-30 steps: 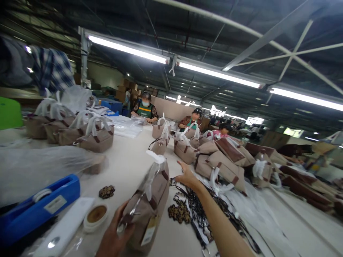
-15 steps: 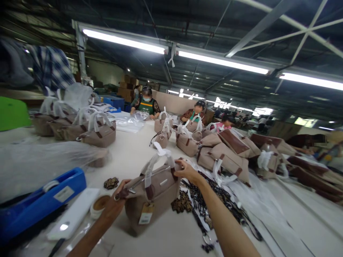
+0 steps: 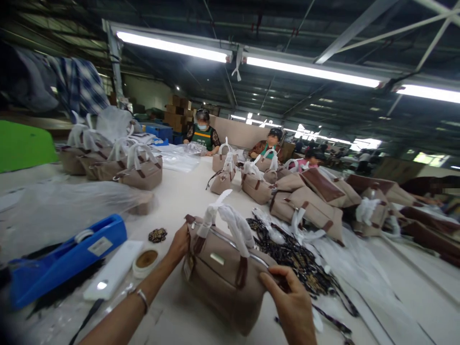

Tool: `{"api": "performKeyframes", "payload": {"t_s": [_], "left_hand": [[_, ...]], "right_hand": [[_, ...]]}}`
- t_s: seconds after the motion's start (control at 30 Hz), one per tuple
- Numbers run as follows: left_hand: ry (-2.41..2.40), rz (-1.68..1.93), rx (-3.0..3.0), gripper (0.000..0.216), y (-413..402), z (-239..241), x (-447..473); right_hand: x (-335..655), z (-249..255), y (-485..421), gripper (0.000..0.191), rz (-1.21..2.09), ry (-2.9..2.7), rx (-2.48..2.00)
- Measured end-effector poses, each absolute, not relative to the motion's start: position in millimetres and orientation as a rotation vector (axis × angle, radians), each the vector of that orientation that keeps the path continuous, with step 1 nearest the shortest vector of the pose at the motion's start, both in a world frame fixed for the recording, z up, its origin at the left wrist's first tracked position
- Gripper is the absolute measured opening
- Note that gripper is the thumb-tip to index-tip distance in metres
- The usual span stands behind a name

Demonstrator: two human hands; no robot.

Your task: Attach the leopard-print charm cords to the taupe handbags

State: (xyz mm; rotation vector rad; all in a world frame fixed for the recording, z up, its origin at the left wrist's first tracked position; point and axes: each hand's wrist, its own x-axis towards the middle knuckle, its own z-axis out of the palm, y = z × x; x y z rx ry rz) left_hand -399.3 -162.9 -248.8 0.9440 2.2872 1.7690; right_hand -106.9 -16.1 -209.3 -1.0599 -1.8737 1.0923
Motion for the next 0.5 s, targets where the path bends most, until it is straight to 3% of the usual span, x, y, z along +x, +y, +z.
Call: {"api": "performKeyframes", "payload": {"t_s": [0.17,0.33,0.47,0.5], "left_hand": [[2.485,1.472,0.975,0.023,-175.9,-235.2,-409.3],[2.516,1.396,1.061,0.040,-192.2,-243.5,-403.9],[2.491,1.555,1.056,0.053,-206.4,-268.6,-405.3],[2.479,1.591,1.039,0.055,-211.2,-272.4,-404.1]], "right_hand": [[-108.9,-238.9,-68.2,0.050,1.558,-1.499,-0.966],[-122.2,-255.0,-131.9,0.035,1.506,-1.556,-0.595],[-102.0,-264.4,-142.1,0.061,1.586,-1.691,-0.464],[-92.1,-265.9,-134.5,0.059,1.570,-1.754,-0.474]]}}
